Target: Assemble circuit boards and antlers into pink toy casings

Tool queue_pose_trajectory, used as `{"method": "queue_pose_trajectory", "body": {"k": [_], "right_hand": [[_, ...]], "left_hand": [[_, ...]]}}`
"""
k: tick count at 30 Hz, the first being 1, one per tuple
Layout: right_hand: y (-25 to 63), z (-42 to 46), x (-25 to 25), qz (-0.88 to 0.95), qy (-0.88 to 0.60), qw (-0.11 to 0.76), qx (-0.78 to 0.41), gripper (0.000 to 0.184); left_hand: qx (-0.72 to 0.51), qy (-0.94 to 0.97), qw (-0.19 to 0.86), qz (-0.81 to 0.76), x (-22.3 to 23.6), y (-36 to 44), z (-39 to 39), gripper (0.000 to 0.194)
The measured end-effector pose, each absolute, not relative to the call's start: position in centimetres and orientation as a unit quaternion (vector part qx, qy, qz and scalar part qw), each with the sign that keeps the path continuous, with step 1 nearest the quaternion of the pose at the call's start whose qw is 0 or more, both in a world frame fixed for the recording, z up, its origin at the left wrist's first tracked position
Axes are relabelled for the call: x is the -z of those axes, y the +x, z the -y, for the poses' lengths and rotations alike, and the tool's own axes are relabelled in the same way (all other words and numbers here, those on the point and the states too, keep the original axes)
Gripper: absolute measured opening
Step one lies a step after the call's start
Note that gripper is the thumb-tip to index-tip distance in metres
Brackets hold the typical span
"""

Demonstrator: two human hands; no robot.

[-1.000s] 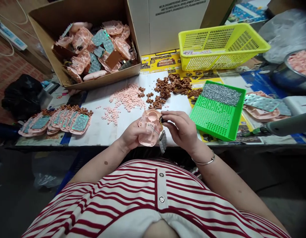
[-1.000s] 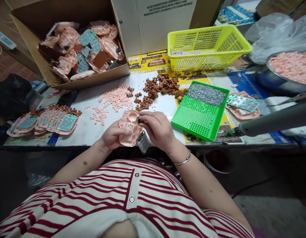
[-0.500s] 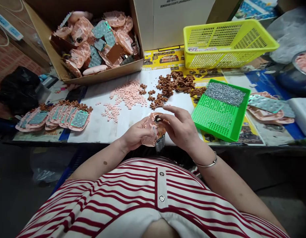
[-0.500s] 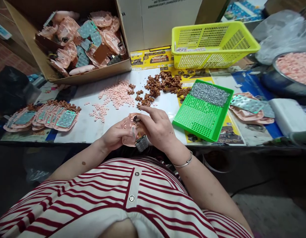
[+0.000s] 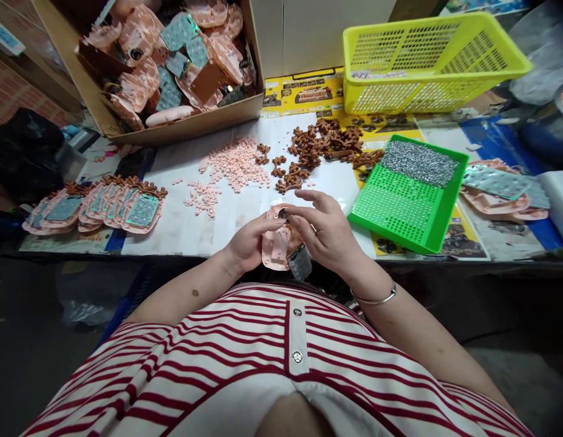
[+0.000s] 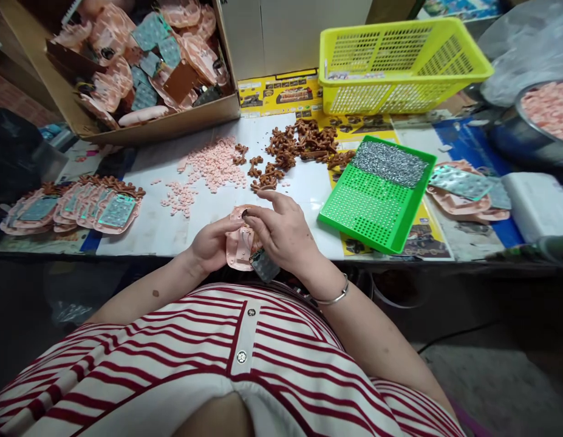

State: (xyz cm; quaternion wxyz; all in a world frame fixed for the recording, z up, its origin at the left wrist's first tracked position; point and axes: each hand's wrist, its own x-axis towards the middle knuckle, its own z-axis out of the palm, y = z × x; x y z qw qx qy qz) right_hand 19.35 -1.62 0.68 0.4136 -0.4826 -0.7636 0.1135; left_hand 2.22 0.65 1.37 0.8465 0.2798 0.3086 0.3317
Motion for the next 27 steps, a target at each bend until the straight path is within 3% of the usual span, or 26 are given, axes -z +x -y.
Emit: {"method": "queue_pose_trajectory", "body": {"k": [6,9,12,14,17,22,27], "right_hand": [[20.0,1.3,1.5,0.590,-0.472,0.517,-0.402,0.051],[20.5,2.1,2.7,0.534,-0.431,0.455,-0.568,0.069],[21.0,3.0,3.0,0.535,-0.376,0.408,-0.637,0.085],[21.5,3.4,2.4,0.516,-0.383,0.444,-0.624,0.074],[22.1,3.6,0.4,0.510,-0.405,0.485,-0.583,0.032],[22.1,3.4,-2.5,0.609,-0.369,0.463,-0.528,0.048],[20.8,2.2,-3.1,0.690,-0.460,0.491,-0.266,0.014]], "left_hand": [[-0.346,0.275,0.817,-0.370,-1.5,2.8,-1.0,0.032],[-0.415,0.298,0.768,-0.386,-2.1,2.2,-1.8,0.033],[-0.461,0.305,0.730,-0.402,-2.1,1.5,-2.8,0.034],[-0.458,0.293,0.731,-0.413,-1.6,1.1,-3.1,0.032],[-0.423,0.276,0.751,-0.425,-0.5,1.0,-3.1,0.027],[-0.371,0.296,0.790,-0.389,0.4,1.1,-2.4,0.027],[-0.362,0.295,0.825,-0.319,0.4,0.7,-2.1,0.033]]}}
